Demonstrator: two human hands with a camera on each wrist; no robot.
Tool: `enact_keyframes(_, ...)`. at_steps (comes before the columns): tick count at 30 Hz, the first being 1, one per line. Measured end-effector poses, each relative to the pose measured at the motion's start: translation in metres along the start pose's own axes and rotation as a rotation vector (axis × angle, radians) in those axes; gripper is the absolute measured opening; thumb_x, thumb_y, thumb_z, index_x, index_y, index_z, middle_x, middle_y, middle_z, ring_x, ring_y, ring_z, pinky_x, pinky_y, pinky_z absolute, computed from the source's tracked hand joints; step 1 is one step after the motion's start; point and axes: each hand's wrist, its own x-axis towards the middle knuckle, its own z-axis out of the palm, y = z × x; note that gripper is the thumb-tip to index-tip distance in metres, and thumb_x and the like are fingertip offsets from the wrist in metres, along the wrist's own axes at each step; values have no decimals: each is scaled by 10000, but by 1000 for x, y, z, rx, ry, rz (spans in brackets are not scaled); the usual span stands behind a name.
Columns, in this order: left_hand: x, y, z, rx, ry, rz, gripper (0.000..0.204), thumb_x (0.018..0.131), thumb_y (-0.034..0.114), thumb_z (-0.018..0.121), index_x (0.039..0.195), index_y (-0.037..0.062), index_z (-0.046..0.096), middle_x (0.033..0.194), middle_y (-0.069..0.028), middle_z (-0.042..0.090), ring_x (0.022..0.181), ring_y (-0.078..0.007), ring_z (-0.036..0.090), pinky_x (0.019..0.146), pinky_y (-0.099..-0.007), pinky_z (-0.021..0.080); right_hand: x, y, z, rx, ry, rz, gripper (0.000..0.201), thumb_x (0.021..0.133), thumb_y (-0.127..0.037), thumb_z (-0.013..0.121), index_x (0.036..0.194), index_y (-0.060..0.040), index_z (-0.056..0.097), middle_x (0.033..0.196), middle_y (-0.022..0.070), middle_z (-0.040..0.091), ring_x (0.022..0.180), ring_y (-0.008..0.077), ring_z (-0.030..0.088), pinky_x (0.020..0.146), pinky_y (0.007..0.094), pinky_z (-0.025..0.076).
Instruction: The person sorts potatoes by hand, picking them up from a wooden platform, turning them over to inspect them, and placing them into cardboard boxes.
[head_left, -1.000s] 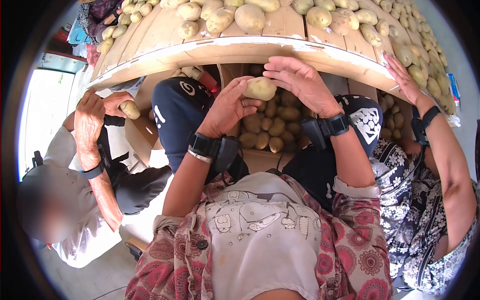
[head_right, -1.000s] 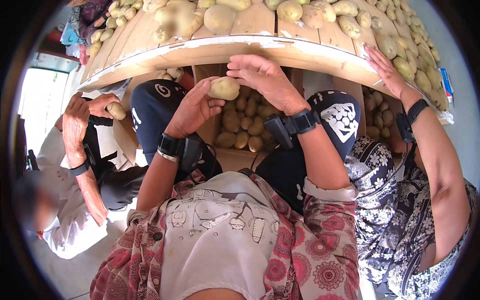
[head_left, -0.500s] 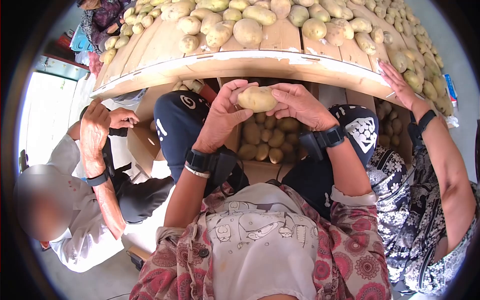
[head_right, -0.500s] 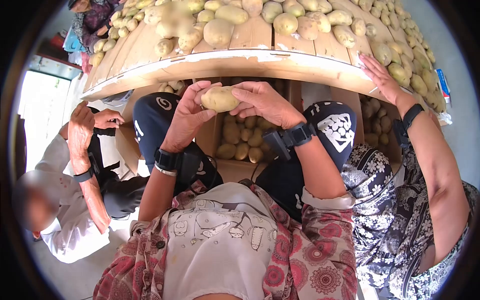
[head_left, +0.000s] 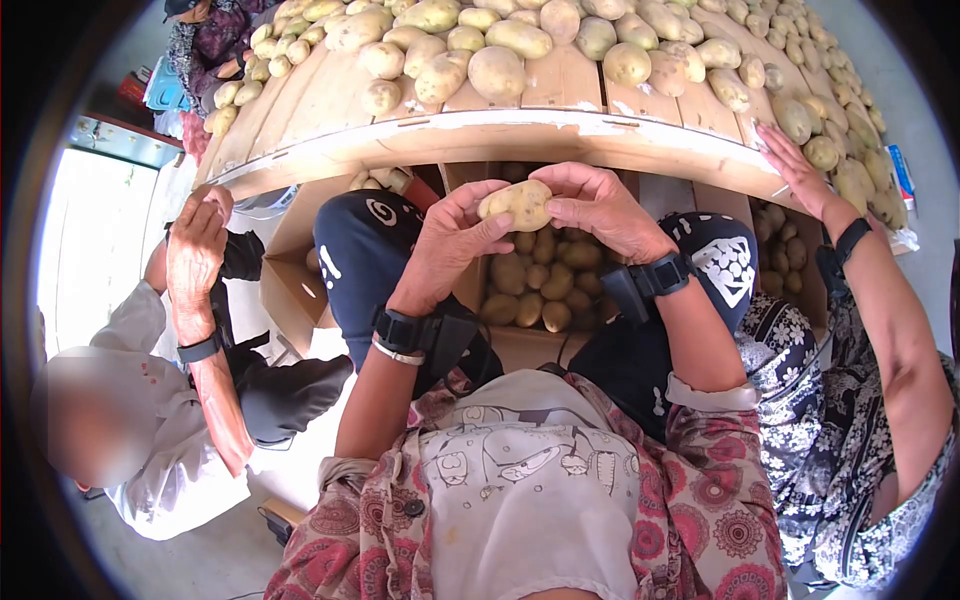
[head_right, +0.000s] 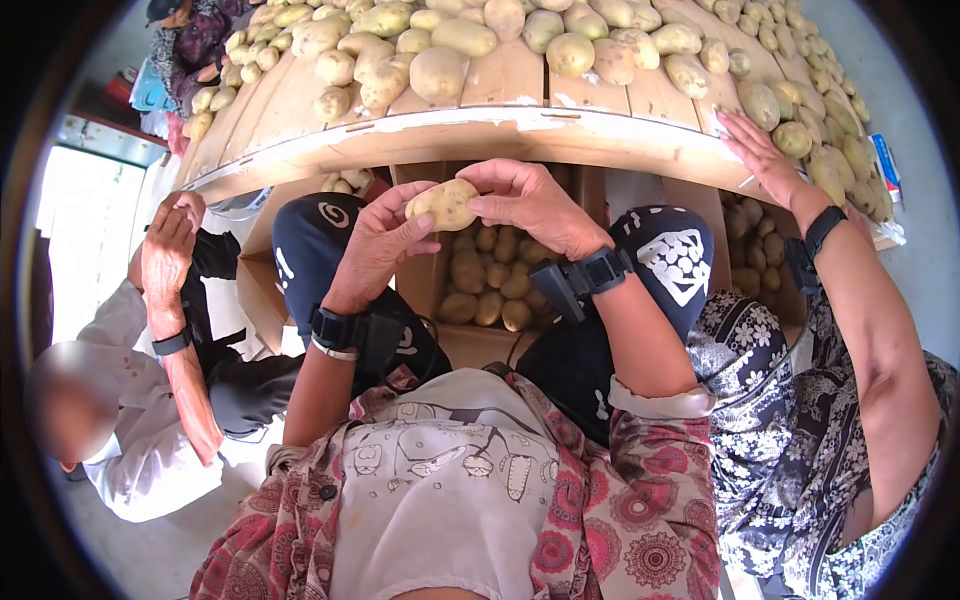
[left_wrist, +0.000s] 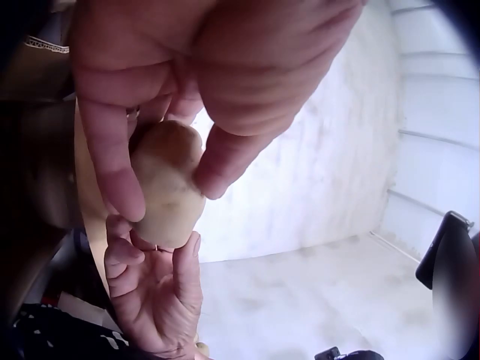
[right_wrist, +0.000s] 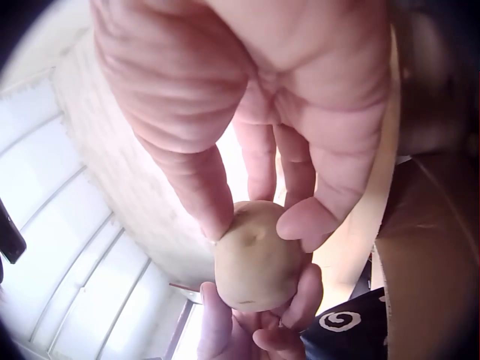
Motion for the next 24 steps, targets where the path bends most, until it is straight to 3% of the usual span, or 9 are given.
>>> enact_keyframes(4,0,-3,-2,-64,-17,-17,355,922,147,554,1246,29,469,1116,-87,598,981,-167,617,769,-264,543,1,7,-1,-14,-1,-1,360,861,-192,646,1183,-49,575,981,17,640,746,49,558,640,188,453)
enact_keyframes(9,0,-1,-3,-105,-38,-38,336,948,188,511,1238,32,444,1123,-97,583,954,-180,626,769,-258,533,-2,-2,5,8,-49,-23,399,854,-178,647,1217,-41,551,1041,24,618,793,61,555,704,216,464)
enact_keyframes(11,0,-5,-2,-195,-30,-83,325,953,201,505,1226,37,442,1128,-94,577,947,-181,627,775,-256,528,-1,1,5,-79,-100,-72,462,847,-170,652,1272,-67,505,1110,1,583,927,46,521,747,197,443)
enact_keyframes(13,0,-7,-1,48,-72,-130,299,958,231,500,1192,52,446,1124,-83,572,949,-179,626,787,-256,519,2,8,3,-167,-100,-37,438,841,-161,649,1248,-66,518,1051,-13,595,861,46,528,715,198,441)
enact_keyframes(18,0,-16,-7,162,-22,-53,290,960,253,499,1179,64,477,1117,-60,577,952,-150,623,809,-251,504,-1,2,3,-213,9,-37,374,840,-133,631,1199,-80,544,996,-20,609,833,41,520,712,191,434)
enact_keyframes(21,-3,-7,-23,169,110,31,273,961,262,495,1141,59,523,1069,-58,600,946,-138,621,803,-242,501,1,6,-9,-213,85,-41,325,836,-129,624,1153,-89,563,996,-28,610,846,34,512,694,174,409)
enact_keyframes(23,-3,1,-45,248,314,193,245,966,268,484,1050,59,581,913,-32,628,815,-102,616,708,-209,492,-1,12,-17,-262,115,34,309,831,-147,626,1131,-89,576,979,-31,612,837,29,514,681,174,397)
enact_keyframes(24,-4,4,-61,263,333,285,229,963,259,493,1003,54,586,834,-19,616,733,-83,576,644,-199,469,-2,15,-18,-264,113,40,309,831,-147,626,1131,-89,576,979,-31,612,837,29,514,681,174,397)
